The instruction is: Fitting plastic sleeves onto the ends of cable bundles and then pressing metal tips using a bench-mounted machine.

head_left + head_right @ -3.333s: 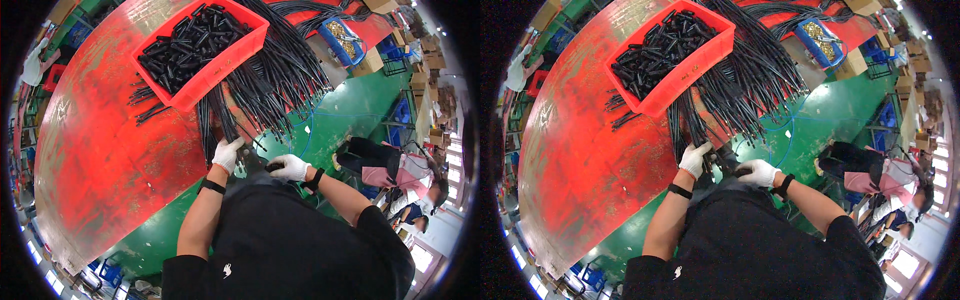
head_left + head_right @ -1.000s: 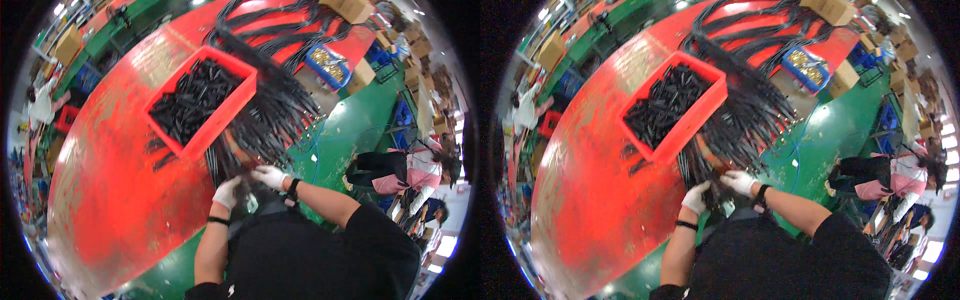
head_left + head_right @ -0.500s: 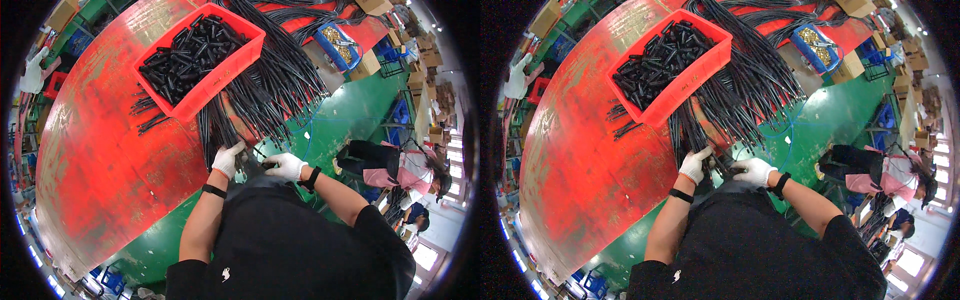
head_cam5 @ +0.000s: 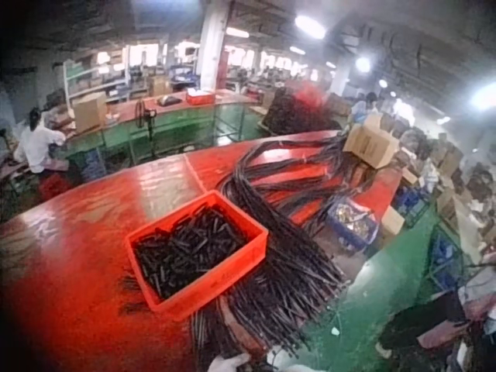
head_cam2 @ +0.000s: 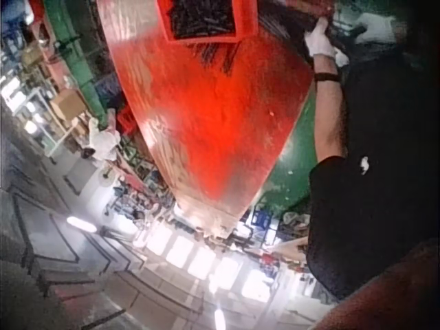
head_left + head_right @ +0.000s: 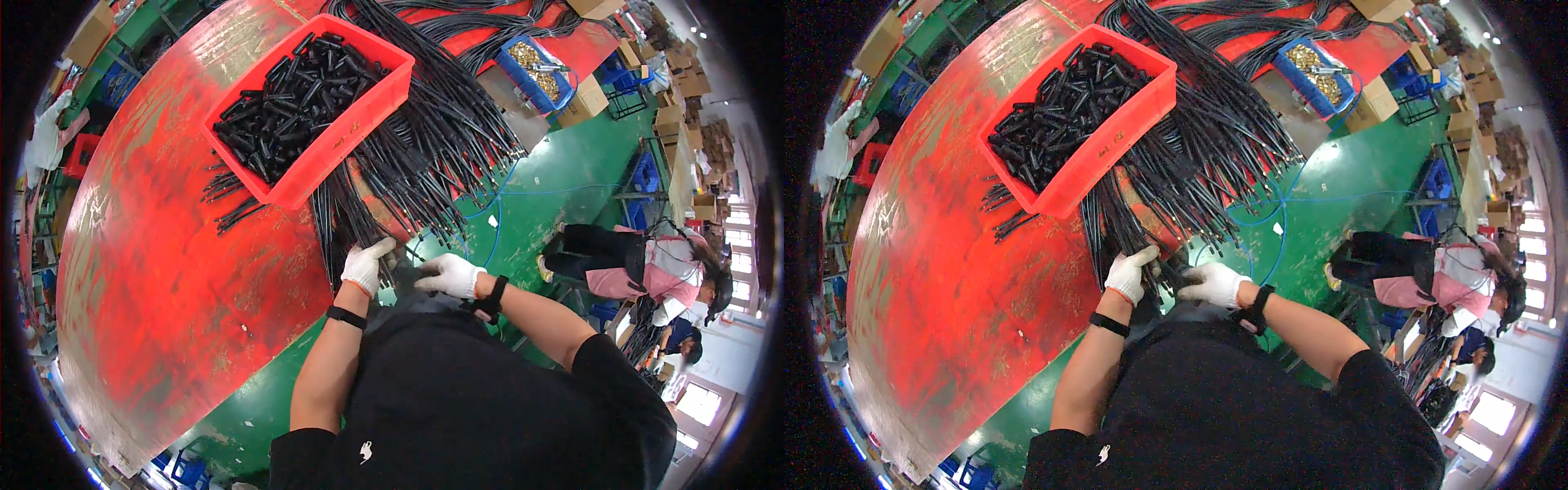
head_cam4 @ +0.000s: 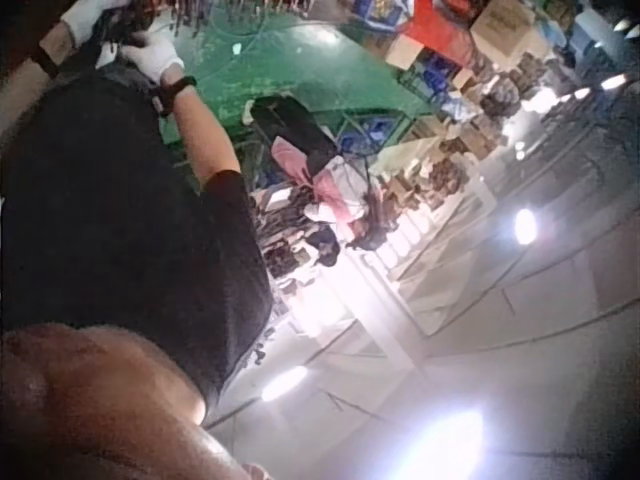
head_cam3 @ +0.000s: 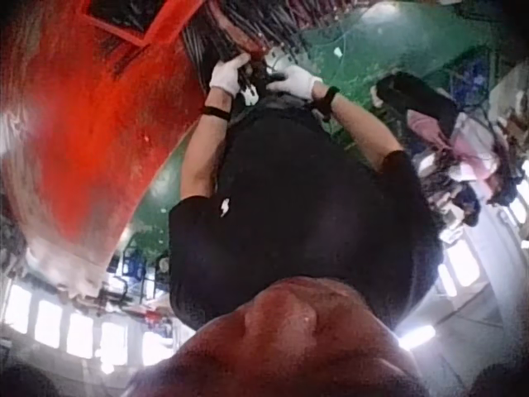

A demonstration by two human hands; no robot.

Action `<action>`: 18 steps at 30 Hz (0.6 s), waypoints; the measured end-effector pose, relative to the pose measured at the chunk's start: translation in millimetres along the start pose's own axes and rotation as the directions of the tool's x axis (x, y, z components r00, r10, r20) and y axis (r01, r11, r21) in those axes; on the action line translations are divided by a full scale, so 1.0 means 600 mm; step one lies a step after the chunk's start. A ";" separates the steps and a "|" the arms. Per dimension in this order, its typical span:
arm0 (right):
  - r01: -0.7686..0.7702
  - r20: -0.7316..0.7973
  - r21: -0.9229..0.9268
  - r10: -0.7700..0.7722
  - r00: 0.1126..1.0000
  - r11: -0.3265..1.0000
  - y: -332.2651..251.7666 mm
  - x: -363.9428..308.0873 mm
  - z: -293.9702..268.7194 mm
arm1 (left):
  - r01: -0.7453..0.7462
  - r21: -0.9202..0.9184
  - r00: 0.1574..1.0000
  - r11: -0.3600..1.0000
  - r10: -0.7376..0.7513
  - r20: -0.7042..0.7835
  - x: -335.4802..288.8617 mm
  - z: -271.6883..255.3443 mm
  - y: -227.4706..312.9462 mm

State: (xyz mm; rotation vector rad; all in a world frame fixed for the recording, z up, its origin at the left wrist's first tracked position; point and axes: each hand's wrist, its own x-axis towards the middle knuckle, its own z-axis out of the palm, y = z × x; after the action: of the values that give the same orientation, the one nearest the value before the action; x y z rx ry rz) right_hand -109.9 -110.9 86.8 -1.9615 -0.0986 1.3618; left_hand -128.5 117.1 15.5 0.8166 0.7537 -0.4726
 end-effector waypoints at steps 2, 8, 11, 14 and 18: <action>0.098 -0.078 -0.036 -0.101 0.992 0.994 -0.014 0.027 0.004 | 0.013 0.055 1.000 0.998 -0.013 0.012 0.001 -0.003 0.005; 0.129 -0.161 -0.236 -0.170 0.972 0.963 -0.077 0.162 -0.012 | -0.162 0.095 0.976 0.982 0.173 -0.129 -0.008 -0.028 0.002; 0.098 -0.197 -0.245 -0.148 0.969 0.965 -0.144 0.227 -0.032 | -0.020 0.083 0.992 0.996 0.030 -0.125 -0.032 -0.067 0.023; 0.152 -0.464 -0.054 -0.159 0.871 0.987 -0.163 0.294 -0.034 | 0.024 -0.013 0.999 1.000 -0.024 -0.023 -0.032 -0.089 0.030; 0.266 -0.383 0.672 0.017 0.923 0.691 -0.183 0.269 -0.007 | 0.036 -0.142 0.999 0.989 -0.033 0.022 -0.041 -0.069 0.038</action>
State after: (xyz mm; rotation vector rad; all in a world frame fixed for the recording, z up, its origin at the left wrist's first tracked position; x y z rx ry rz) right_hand 0.1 39.1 27.7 -1.4435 0.4170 0.7380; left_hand -147.1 166.0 26.0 0.6661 0.7759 -0.4517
